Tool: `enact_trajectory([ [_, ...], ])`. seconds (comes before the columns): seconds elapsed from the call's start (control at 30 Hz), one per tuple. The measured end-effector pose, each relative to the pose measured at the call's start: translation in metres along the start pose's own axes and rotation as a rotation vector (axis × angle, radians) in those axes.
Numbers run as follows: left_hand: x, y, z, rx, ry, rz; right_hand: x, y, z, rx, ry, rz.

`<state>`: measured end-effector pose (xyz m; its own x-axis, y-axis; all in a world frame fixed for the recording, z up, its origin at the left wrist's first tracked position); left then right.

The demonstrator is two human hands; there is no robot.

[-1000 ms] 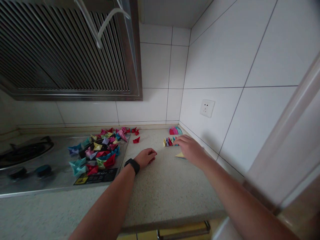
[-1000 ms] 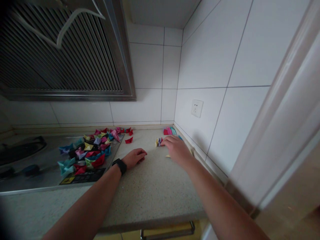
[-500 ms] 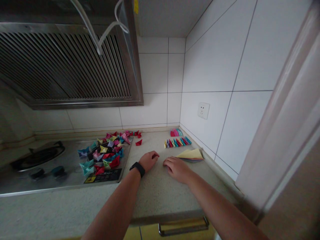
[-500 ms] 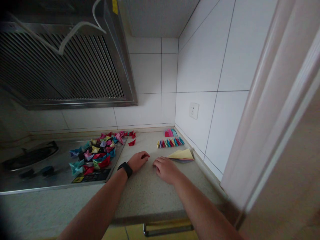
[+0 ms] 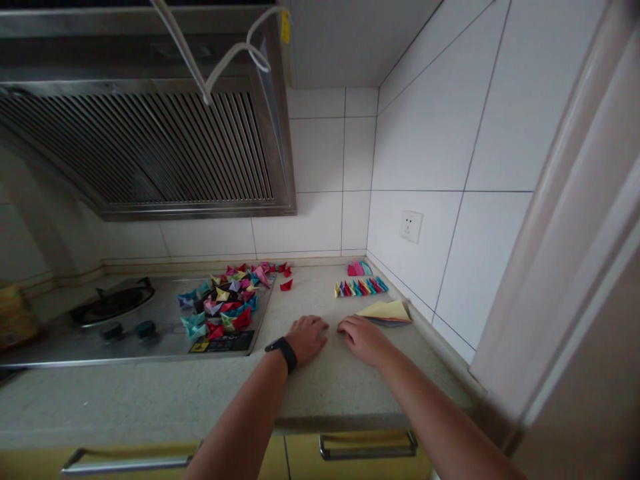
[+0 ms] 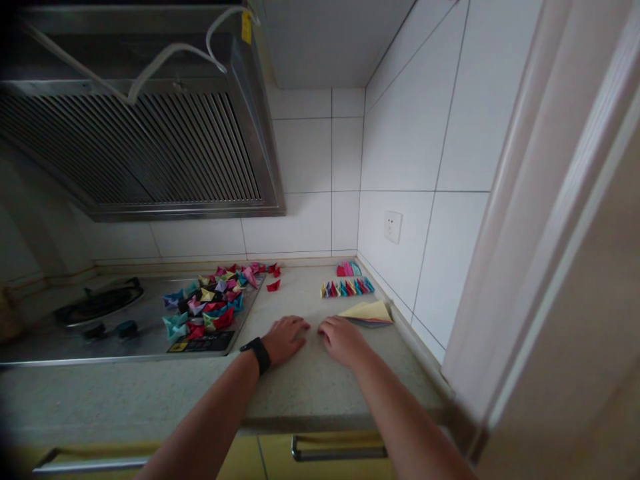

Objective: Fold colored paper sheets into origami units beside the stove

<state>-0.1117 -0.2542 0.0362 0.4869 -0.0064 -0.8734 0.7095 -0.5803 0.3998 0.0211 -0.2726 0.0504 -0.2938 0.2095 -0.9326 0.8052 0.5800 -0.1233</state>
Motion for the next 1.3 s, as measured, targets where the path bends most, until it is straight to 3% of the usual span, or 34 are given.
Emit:
enact_trajectory([
  [0.23,0.005,0.044,0.075,0.040,-0.047,-0.165,0.002,-0.002,0.030,0.112,-0.005,0.008],
  [0.37,-0.002,0.053,0.106,0.050,-0.074,-0.194,0.005,-0.003,0.053,0.175,-0.012,0.039],
  [0.8,-0.008,0.060,0.112,0.118,-0.025,-0.345,0.013,-0.010,0.065,0.172,-0.163,0.090],
  [1.07,-0.007,0.068,0.114,0.148,-0.044,-0.381,0.006,-0.026,0.083,0.205,-0.158,0.105],
  [1.3,-0.004,0.078,0.132,0.252,0.031,-0.503,-0.002,-0.045,0.107,0.165,-0.082,0.138],
])
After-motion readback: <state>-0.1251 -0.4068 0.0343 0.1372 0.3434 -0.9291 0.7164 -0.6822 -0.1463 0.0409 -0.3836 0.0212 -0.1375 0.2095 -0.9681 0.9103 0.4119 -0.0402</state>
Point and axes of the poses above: each hand's wrist, its own z-axis away from the middle knuckle, its own x-axis out of the palm, y = z × x, the point moved 8 cm from there along -z, towards the middle knuckle, and after that the axes turned 3 degrees about z, right-handed, at the moved point
